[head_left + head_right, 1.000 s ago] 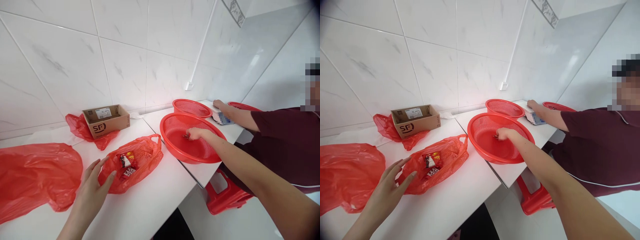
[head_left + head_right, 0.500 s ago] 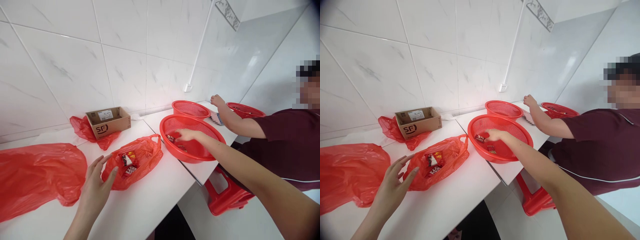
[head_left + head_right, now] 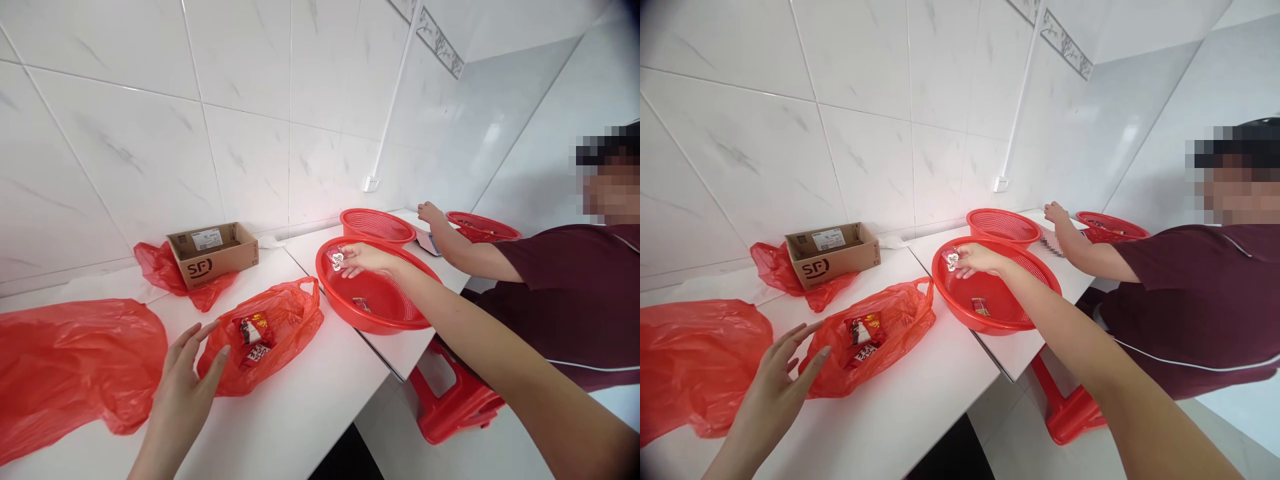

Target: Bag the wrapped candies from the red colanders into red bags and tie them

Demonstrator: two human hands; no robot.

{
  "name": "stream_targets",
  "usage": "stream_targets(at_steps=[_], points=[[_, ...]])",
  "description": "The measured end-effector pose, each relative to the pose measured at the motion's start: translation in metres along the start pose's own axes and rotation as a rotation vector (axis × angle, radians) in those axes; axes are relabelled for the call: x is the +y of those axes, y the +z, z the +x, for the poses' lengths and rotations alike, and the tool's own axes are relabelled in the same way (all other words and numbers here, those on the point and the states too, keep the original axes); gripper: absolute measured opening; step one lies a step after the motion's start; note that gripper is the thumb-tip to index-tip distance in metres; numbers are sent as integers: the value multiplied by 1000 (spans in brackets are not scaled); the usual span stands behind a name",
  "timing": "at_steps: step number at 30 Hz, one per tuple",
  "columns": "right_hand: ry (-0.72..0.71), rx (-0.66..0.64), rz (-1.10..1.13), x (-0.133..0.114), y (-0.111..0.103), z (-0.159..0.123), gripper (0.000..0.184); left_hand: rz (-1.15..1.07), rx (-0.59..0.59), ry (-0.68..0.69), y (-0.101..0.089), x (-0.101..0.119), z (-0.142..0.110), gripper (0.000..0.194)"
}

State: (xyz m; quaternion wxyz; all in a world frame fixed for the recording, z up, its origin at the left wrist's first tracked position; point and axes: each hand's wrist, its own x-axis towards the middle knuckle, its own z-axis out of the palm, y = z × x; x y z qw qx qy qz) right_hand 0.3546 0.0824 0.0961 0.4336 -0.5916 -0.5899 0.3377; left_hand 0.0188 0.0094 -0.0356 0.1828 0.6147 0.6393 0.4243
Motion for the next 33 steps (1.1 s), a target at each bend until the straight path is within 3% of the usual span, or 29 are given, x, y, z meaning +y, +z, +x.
stream_targets(at_steps=[3, 4, 6, 9, 11, 16, 21, 24, 27, 30, 33], points=[[65, -382, 1, -4, 10, 11, 26, 14, -9, 9, 0, -2, 0, 55], [60, -448, -29, -3, 15, 12, 30, 21, -18, 8, 0, -2, 1, 55], [23, -405, -167, 3, 23, 14, 32, 38, -34, 4, -2, -2, 1, 54], [-33, -114, -380, 16, 25, 22, 29, 48, -39, 1, -3, -2, 1, 53], [-25, -50, -427, 27, 17, 25, 25, 44, -44, -5, -3, -1, 1, 53], [87, -158, -466, 62, -5, 10, 10, 25, -62, -44, -2, 2, -2, 50], [197, -226, -432, 80, -3, 6, 26, 13, -58, -58, -1, 4, -3, 48], [213, -199, -355, 68, -7, 19, 24, 1, -34, -52, -2, 5, -3, 48], [145, -122, -220, 40, -15, 24, 10, -8, -11, -28, -5, 10, -3, 47], [39, -72, -86, 10, -15, 9, 4, -72, 40, -22, -8, 18, -7, 42], [-59, -136, 48, -7, 6, -17, 9, -152, 129, 1, -9, 25, -12, 33]])
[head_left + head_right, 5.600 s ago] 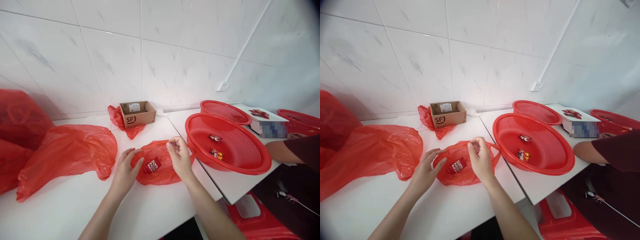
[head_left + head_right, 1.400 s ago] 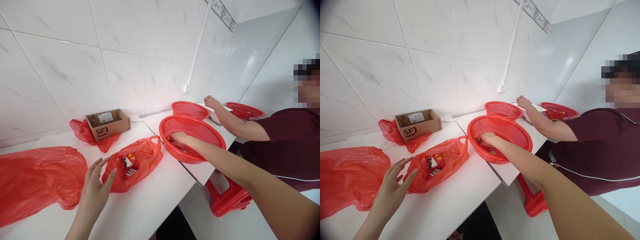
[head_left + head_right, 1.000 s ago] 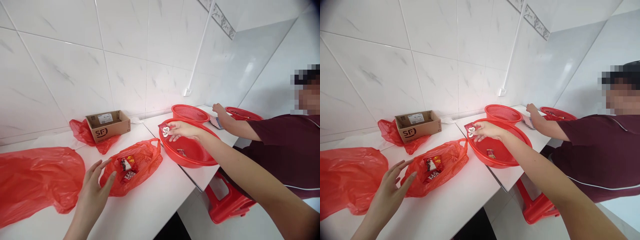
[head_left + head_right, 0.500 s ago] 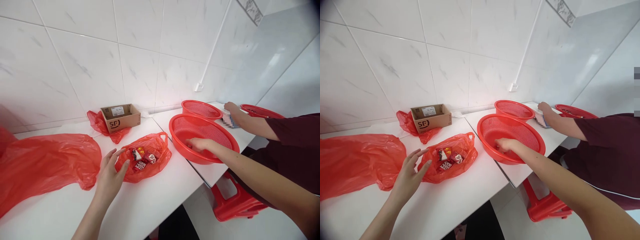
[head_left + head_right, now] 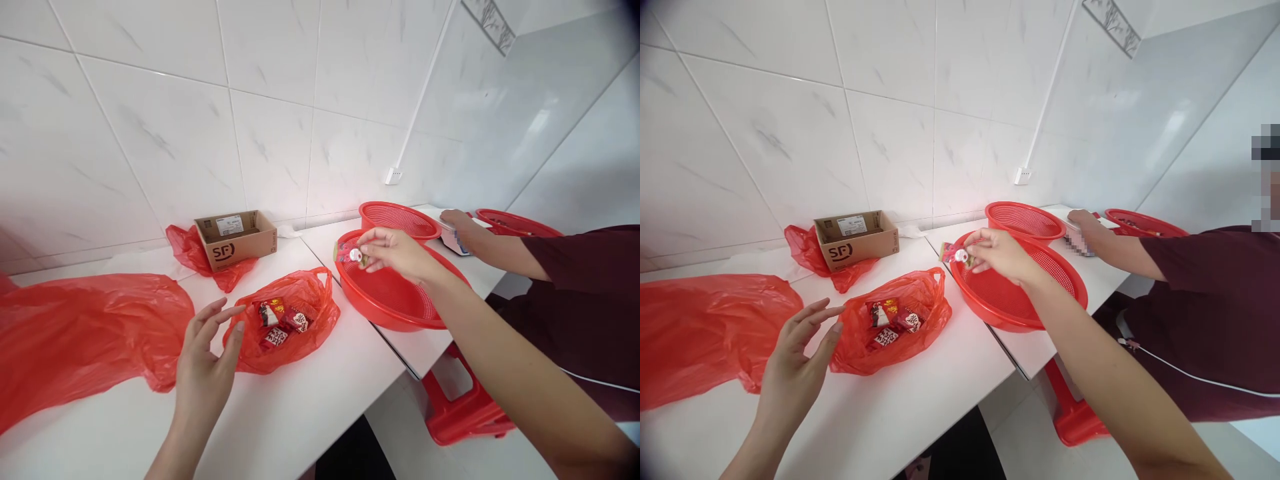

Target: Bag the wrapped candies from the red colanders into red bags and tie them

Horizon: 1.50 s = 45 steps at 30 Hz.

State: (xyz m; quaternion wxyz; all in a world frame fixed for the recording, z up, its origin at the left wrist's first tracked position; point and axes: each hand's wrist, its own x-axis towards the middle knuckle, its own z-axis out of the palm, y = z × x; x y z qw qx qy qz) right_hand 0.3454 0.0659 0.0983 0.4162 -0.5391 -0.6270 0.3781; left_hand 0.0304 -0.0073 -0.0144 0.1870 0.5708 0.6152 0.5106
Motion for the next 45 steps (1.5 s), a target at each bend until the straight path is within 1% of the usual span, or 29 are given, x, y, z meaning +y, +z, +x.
stream_targets(at_steps=[2, 3, 7, 9, 11, 13, 16, 18, 21, 23, 28, 31, 33, 35, 38, 40, 42, 45], points=[[-43, -79, 72, 0, 28, -11, 13, -89, 16, 10, 1, 1, -2, 29], [-55, -116, 108, 2, 45, -14, 14, -154, -4, -7, 2, 1, -3, 29], [-49, -215, 322, 22, 120, -16, 19, -453, -154, -173, 6, -2, -2, 37], [-36, -247, 432, 32, 154, -14, 21, -548, -179, -231, 7, -5, 1, 39], [-35, -280, 495, 41, 180, -13, 22, -592, -153, -256, 6, -9, 6, 36], [-37, -314, 520, 49, 194, -14, 23, -607, -109, -265, 6, -14, 10, 33], [-20, -341, 528, 59, 197, -17, 28, -591, -69, -280, 6, -18, 12, 31], [-9, -367, 508, 63, 194, -19, 31, -572, -81, -291, 6, -18, 12, 31], [11, -465, 439, 62, 190, -20, 29, -586, -117, -294, 6, -14, 10, 30], [8, -528, 406, 60, 189, -21, 27, -595, -117, -296, 5, -12, 10, 28], [-61, -569, 435, 57, 187, -24, 24, -554, -85, -278, 4, -9, 9, 27], [-57, -588, 463, 57, 186, -24, 24, -560, -89, -287, 1, -8, 9, 27], [-44, -581, 469, 58, 186, -23, 25, -553, -122, -299, 0, -8, 10, 28], [-32, -557, 473, 58, 186, -23, 25, -546, -184, -297, -1, -7, 10, 28], [-45, -536, 490, 58, 186, -22, 25, -555, -329, -247, 1, -5, 8, 28], [-65, -549, 492, 58, 187, -22, 24, -582, -407, -211, 2, -3, 6, 25], [-79, -563, 487, 58, 188, -23, 24, -639, -446, -205, 2, 0, 4, 23], [-98, -564, 476, 58, 189, -23, 23, -713, -462, -222, 1, 3, 4, 22]])
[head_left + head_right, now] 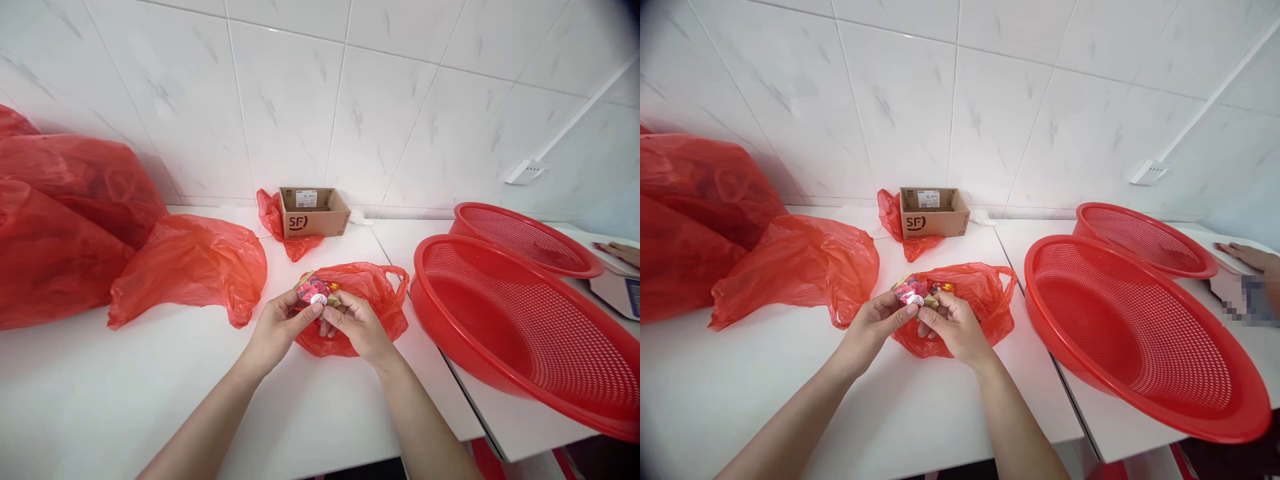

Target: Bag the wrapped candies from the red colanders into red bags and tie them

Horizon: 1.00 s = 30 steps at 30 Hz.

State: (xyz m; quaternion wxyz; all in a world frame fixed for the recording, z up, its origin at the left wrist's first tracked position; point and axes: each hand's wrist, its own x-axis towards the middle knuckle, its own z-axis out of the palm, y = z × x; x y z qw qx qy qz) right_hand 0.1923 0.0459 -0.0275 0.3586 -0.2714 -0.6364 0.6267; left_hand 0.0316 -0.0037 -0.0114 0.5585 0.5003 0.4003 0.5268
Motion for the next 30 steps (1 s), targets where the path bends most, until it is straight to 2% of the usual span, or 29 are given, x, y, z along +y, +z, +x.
stream_targets(at_steps=[4, 7, 11, 15, 19, 26, 30], points=[[-25, 20, -31, 2, 2, 0, 22, 66, 85, -19, -3, -2, 0, 24], [-74, 87, -83, 4, 0, 1, 23, 270, 205, -18, -5, -7, 0, 29], [-168, 329, -237, 2, -13, 2, 21, 633, 364, 112, -11, -7, 2, 33], [-258, 593, -491, -4, -27, -1, 26, 721, 491, 116, -18, -3, 4, 34], [-329, 746, -505, -7, -28, -3, 35, 721, 459, 80, -21, -5, 5, 34], [-372, 816, -409, -1, -28, -2, 26, 853, 388, -66, -32, -22, 9, 51], [-381, 906, -387, 2, -37, -1, 24, 821, 335, -189, -37, -24, 11, 65]])
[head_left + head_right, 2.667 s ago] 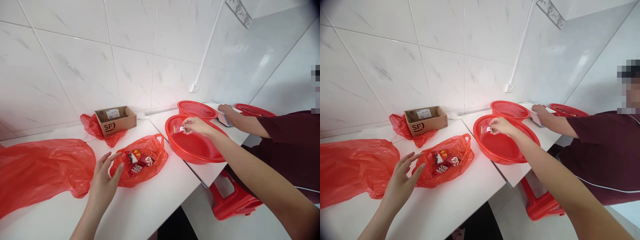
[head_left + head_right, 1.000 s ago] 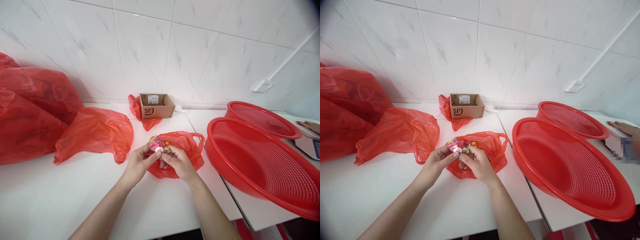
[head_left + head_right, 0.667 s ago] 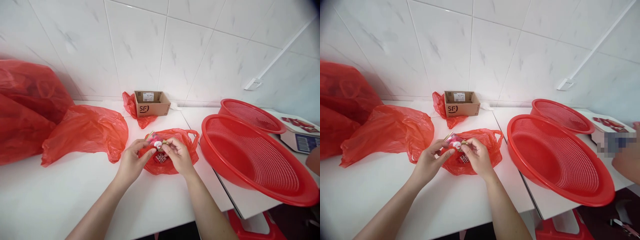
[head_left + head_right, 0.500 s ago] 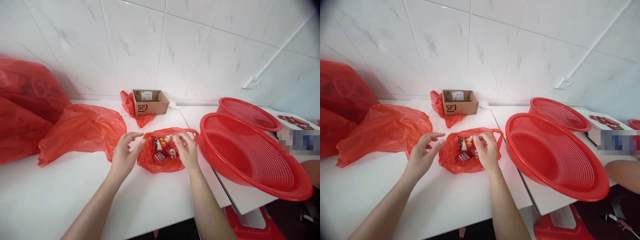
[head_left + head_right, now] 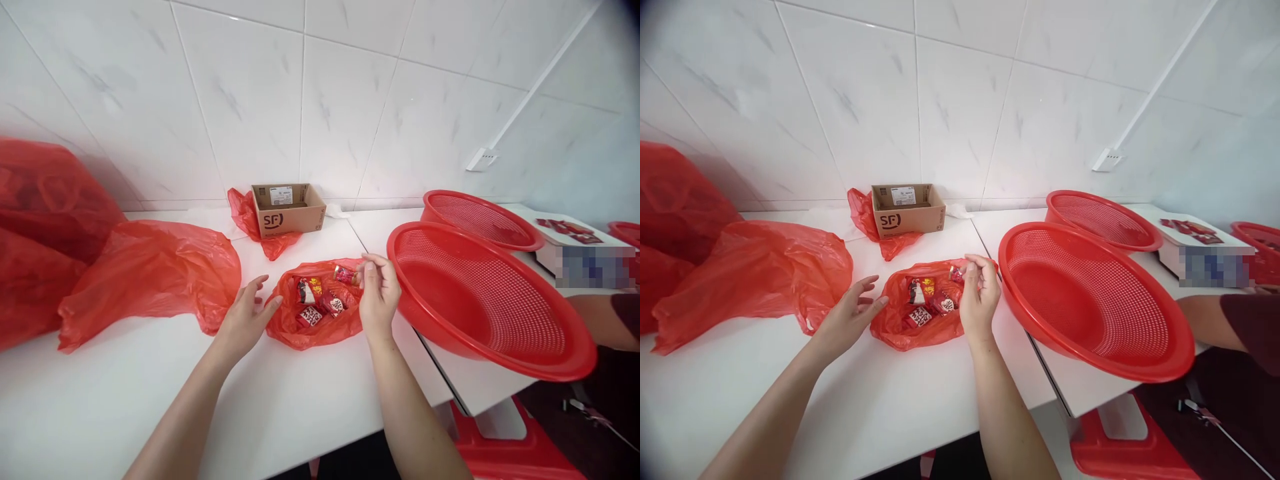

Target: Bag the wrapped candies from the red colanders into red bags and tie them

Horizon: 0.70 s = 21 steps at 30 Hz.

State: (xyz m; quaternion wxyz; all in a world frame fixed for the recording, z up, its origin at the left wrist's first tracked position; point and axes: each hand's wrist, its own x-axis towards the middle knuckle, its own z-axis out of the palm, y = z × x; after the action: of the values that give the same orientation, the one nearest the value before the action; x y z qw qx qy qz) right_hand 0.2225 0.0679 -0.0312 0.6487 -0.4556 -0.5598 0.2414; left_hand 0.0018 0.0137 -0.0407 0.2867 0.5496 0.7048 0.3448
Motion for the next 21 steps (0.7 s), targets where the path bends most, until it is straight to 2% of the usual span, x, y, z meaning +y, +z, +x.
stream_targets(at_steps=[3, 6, 8, 11, 13, 16, 21], points=[[16, -85, -103, 7, 0, 3, 26, 30, -116, -59, -2, 2, 0, 71], [-10, -230, -303, 15, 2, 4, 27, 44, -172, -56, -4, 5, 0, 62], [-14, -329, -506, 21, 3, 3, 31, -70, -174, -55, -5, 7, 0, 53], [40, -425, -753, 30, 1, 4, 39, -323, -111, -52, -7, 10, 0, 47], [66, -421, -826, 36, 0, 5, 38, -474, -73, -44, -8, 12, 0, 47], [71, -378, -864, 40, -1, 8, 30, -642, -92, -43, -8, 13, -1, 46], [-19, -257, -808, 35, 5, 9, 24, -664, -164, -49, -4, 16, -3, 56]])
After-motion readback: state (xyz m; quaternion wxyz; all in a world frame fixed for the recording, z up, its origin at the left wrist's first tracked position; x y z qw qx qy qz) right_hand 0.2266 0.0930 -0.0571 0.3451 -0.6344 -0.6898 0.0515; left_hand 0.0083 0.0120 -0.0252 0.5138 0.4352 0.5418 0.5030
